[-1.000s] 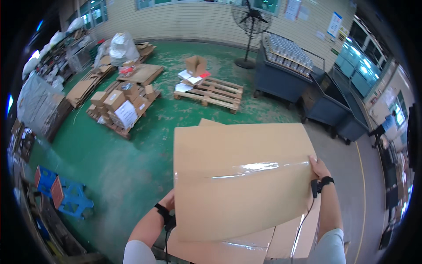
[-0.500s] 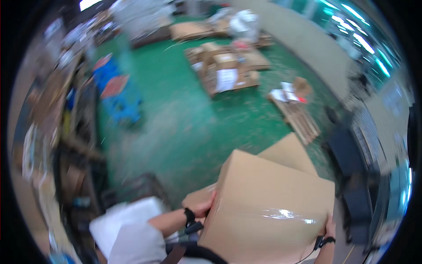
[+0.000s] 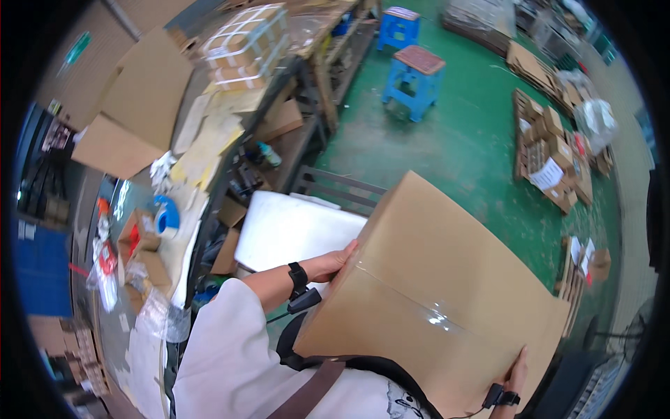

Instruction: The person assembles a cardboard box, places a tray of individually wrapped items inside, and adds red plastic pieces on top. The person uses a tape dispenser to seal the box flaps and handles the items by hand.

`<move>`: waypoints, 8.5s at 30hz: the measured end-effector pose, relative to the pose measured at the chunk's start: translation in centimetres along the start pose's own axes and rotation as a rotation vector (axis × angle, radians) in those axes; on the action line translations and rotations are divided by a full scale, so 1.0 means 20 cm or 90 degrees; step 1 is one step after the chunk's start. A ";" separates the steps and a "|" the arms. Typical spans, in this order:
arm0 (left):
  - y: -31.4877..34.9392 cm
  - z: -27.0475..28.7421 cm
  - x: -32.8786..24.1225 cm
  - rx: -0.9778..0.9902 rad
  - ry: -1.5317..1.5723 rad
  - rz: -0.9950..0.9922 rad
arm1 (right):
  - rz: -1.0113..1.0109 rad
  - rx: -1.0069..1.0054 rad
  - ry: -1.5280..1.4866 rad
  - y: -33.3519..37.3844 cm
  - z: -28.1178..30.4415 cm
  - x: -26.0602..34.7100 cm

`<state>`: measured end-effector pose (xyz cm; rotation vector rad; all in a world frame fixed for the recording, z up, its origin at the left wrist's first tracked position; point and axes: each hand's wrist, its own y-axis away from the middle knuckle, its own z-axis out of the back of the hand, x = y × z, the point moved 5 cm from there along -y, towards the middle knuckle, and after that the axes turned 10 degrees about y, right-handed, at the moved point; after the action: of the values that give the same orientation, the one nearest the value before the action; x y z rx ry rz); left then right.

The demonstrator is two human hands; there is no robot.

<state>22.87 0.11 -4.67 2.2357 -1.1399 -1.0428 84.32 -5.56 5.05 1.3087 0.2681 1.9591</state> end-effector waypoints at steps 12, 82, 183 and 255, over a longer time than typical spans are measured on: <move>1.00 1.29 0.01 -0.178 0.073 -0.046 | 0.095 0.102 0.326 0.09 -1.72 0.08; 1.03 1.32 0.11 -0.900 -0.562 -0.215 | 0.325 -0.021 0.404 -0.05 -1.60 0.13; 1.02 1.39 -0.18 -0.864 -0.390 -0.210 | 0.846 0.334 1.077 0.74 -2.31 0.50; 2.84 1.71 1.11 -0.688 0.231 -0.721 | 0.548 0.890 0.429 3.17 -3.97 0.10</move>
<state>-23.72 -51.75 1.01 1.8252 0.8537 -1.0943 -14.29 -30.60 4.87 1.5762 1.9443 3.0574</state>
